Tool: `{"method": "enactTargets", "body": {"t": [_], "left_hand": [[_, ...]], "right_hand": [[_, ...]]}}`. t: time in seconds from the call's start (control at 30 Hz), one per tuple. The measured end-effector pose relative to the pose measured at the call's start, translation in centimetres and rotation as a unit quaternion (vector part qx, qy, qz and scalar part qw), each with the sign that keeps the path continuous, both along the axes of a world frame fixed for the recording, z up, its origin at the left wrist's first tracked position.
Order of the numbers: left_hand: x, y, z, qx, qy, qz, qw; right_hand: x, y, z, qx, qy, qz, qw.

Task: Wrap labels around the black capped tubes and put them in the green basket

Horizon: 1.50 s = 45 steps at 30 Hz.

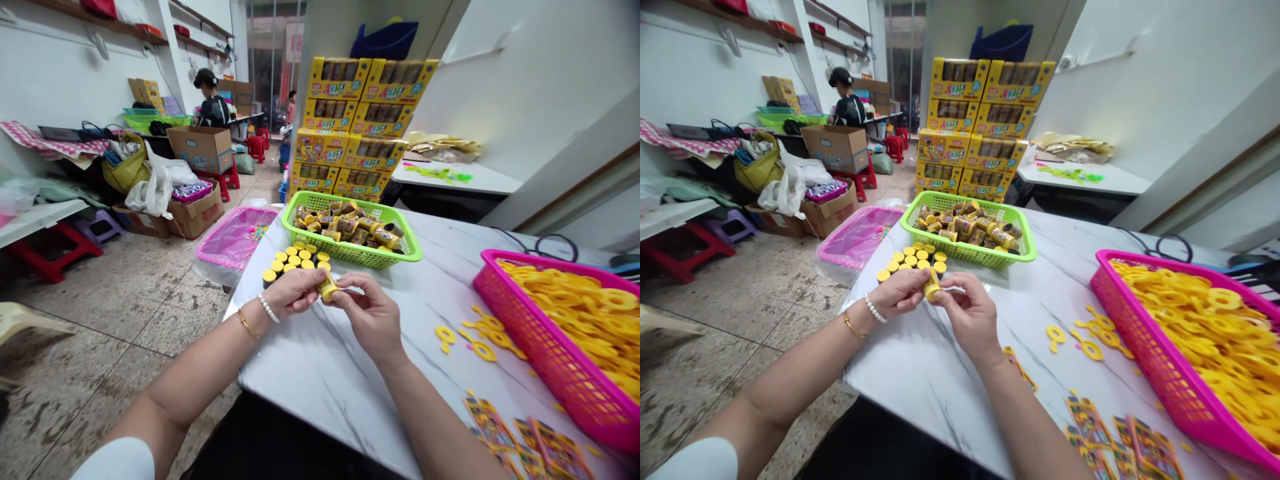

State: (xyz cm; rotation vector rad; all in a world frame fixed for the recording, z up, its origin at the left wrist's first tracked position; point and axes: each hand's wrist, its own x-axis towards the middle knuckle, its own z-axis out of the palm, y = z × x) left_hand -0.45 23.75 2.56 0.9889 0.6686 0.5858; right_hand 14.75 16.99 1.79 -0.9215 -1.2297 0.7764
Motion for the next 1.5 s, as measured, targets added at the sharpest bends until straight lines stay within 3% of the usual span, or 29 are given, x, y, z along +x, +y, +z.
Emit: {"method": "enactTargets", "body": {"t": [0.1,0.2,0.37,0.5,0.7,0.83,0.97,1.1,1.23,1.5], "left_hand": [[-0.1,0.0,0.2,-0.038,-0.013,-0.019,0.999],[-0.1,-0.1,0.3,-0.062,-0.009,-0.052,0.997],[0.2,-0.3,0.4,-0.059,0.017,-0.013,0.998],[0.3,-0.3,0.2,-0.102,-0.048,-0.040,0.993],[0.5,-0.4,-0.6,-0.044,-0.040,-0.005,0.998],[0.7,-0.6,-0.6,-0.029,-0.038,-0.021,0.999],[0.6,-0.7,-0.3,-0.027,-0.022,-0.029,0.999],[0.6,-0.8,-0.4,-0.053,-0.012,-0.018,0.998],[0.6,-0.7,-0.2,-0.105,-0.048,-0.038,0.993],[0.6,-1.1,0.3,-0.106,-0.003,-0.012,0.994]], "right_hand": [[0.2,0.1,0.0,0.019,-0.027,-0.003,0.999],[0.4,0.2,-0.1,0.006,0.013,-0.007,1.000],[0.6,0.2,0.0,0.009,-0.033,0.000,0.999],[0.7,0.0,-0.2,0.038,-0.039,-0.032,0.998],[0.8,0.0,0.0,0.019,-0.086,-0.014,0.996],[0.7,-0.1,0.0,0.056,-0.103,-0.038,0.992],[1.1,-0.1,-0.1,0.050,-0.113,-0.031,0.992],[1.8,0.2,-0.3,0.039,-0.187,-0.025,0.981],[2.0,0.3,-0.3,0.065,-0.156,-0.036,0.985],[1.5,0.1,0.0,0.059,-0.223,-0.074,0.970]]}}
